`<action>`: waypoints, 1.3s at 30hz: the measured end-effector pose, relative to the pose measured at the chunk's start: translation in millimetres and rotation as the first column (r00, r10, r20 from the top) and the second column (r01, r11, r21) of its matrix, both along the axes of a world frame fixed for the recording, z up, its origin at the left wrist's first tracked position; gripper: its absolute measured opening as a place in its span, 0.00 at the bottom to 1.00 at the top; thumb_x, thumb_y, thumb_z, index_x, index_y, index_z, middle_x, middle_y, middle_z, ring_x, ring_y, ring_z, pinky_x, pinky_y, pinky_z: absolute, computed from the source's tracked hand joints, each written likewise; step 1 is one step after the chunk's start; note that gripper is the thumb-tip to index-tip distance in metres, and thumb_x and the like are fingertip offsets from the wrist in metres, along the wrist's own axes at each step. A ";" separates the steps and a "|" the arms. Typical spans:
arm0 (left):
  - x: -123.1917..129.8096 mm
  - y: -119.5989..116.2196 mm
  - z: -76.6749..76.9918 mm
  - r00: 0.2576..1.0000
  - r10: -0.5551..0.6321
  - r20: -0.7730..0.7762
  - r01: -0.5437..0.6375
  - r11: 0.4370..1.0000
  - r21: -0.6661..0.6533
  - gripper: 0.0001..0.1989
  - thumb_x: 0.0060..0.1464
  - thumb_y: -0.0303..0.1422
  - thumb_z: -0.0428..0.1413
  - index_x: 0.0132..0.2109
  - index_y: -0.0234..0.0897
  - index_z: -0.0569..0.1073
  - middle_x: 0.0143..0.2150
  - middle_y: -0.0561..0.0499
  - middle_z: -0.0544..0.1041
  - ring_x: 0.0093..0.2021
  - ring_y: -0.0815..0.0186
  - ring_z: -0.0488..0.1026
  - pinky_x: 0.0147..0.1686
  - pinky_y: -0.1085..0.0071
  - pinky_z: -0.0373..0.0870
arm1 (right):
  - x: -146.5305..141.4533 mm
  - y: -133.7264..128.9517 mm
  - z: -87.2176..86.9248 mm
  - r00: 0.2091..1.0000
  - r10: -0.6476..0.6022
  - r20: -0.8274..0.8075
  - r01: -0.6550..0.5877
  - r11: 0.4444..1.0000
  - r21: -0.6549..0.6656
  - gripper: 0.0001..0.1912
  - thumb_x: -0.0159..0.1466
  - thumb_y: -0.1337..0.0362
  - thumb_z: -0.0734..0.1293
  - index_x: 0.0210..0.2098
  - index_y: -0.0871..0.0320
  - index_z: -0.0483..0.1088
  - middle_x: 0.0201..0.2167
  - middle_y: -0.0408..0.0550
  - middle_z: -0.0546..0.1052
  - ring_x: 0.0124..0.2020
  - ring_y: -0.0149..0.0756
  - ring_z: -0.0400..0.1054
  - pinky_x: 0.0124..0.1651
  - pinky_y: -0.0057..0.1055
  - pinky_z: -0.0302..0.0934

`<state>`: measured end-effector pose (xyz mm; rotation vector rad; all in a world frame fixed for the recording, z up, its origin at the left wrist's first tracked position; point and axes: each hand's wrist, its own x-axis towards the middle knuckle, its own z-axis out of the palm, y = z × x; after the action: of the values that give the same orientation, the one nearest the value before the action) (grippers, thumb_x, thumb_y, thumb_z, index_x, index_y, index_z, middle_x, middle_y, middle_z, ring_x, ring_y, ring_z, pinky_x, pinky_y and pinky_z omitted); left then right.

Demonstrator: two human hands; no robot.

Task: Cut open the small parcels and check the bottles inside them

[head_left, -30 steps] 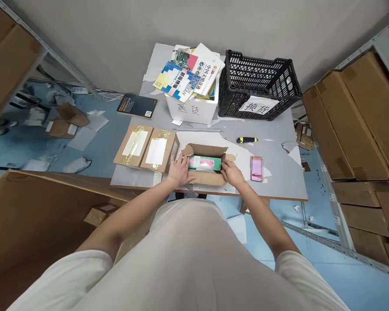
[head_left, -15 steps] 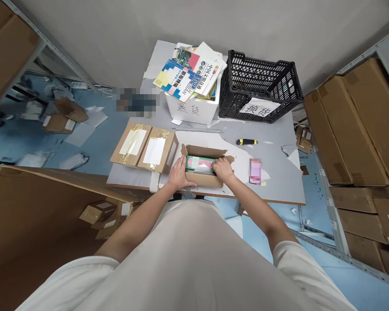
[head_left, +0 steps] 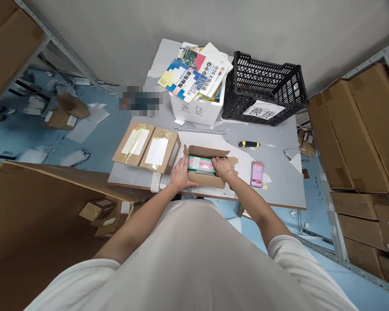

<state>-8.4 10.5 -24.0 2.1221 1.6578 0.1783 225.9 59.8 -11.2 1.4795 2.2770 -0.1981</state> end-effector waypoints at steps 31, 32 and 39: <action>17.0 32.9 7.9 0.996 0.070 -0.047 -0.072 0.997 -0.029 0.66 0.34 0.59 0.62 0.70 0.31 0.38 0.71 0.36 0.45 0.70 0.43 0.43 0.64 0.50 0.51 | 17.0 20.5 85.6 0.696 0.093 -0.712 0.076 0.976 0.202 0.25 0.56 0.60 0.68 0.51 0.59 0.61 0.54 0.60 0.66 0.57 0.48 0.61 0.57 0.42 0.57; 18.2 42.7 9.0 0.995 0.082 -0.054 -0.084 0.996 -0.033 0.67 0.34 0.59 0.62 0.70 0.31 0.37 0.71 0.36 0.44 0.70 0.43 0.42 0.64 0.50 0.51 | 21.1 25.3 103.8 0.685 0.113 -0.720 0.090 0.967 0.237 0.25 0.56 0.60 0.68 0.51 0.58 0.61 0.54 0.60 0.66 0.57 0.49 0.61 0.57 0.43 0.57; 22.4 120.3 16.1 0.991 0.103 -0.084 -0.111 0.990 -0.091 0.71 0.31 0.59 0.63 0.70 0.30 0.35 0.72 0.36 0.40 0.71 0.43 0.35 0.64 0.48 0.50 | 49.9 -0.2 194.9 0.590 0.301 -0.749 0.029 0.920 0.392 0.29 0.52 0.62 0.71 0.52 0.53 0.61 0.53 0.56 0.67 0.54 0.51 0.63 0.52 0.47 0.61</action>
<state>14.0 130.8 -7.9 1.9947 1.7903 0.0470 275.8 59.7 183.7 1.5660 3.3146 -0.5067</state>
